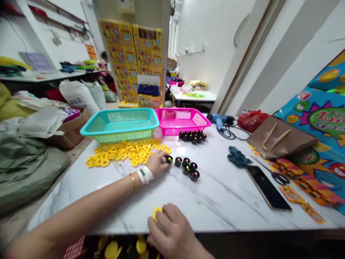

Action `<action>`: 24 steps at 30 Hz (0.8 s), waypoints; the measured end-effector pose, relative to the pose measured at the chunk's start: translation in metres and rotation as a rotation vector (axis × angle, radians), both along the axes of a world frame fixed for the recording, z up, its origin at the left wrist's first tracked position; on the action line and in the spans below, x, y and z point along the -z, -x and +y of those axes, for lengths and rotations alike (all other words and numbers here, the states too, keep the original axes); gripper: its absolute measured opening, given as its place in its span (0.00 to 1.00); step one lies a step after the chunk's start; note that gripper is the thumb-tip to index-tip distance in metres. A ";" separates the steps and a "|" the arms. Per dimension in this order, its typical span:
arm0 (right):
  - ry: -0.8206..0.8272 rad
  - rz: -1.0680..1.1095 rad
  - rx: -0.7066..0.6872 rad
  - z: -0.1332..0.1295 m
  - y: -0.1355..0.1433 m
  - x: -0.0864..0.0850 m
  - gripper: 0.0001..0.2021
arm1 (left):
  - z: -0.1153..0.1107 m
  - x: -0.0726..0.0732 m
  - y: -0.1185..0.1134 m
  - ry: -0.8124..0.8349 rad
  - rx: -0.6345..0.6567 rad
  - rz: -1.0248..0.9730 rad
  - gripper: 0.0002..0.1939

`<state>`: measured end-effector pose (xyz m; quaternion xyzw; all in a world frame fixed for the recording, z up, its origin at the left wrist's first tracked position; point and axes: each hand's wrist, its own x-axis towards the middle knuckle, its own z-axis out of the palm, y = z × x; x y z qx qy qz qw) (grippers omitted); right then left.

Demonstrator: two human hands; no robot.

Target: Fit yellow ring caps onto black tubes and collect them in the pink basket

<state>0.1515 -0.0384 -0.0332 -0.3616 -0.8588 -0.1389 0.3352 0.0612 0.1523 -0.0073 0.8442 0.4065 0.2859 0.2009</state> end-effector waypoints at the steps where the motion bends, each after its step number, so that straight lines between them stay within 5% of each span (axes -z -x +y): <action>1: 0.068 -0.002 -0.002 -0.004 -0.002 -0.002 0.10 | -0.007 -0.001 0.008 0.019 -0.001 0.011 0.10; 7: 0.445 0.265 -0.038 -0.009 -0.013 -0.013 0.10 | -0.071 -0.012 0.072 0.135 0.062 0.053 0.12; 12: 0.809 0.564 0.141 0.013 -0.025 -0.027 0.11 | -0.124 -0.013 0.100 0.169 0.073 -0.004 0.11; 16: 1.065 0.904 0.322 0.031 -0.027 -0.035 0.16 | -0.138 -0.003 0.100 0.156 0.022 -0.065 0.10; 20: 1.295 1.045 0.220 0.034 -0.010 -0.041 0.15 | -0.139 0.008 0.096 0.093 0.012 -0.056 0.12; 24: 1.241 0.978 0.186 0.033 0.006 -0.045 0.11 | -0.139 0.012 0.097 0.078 0.017 -0.038 0.12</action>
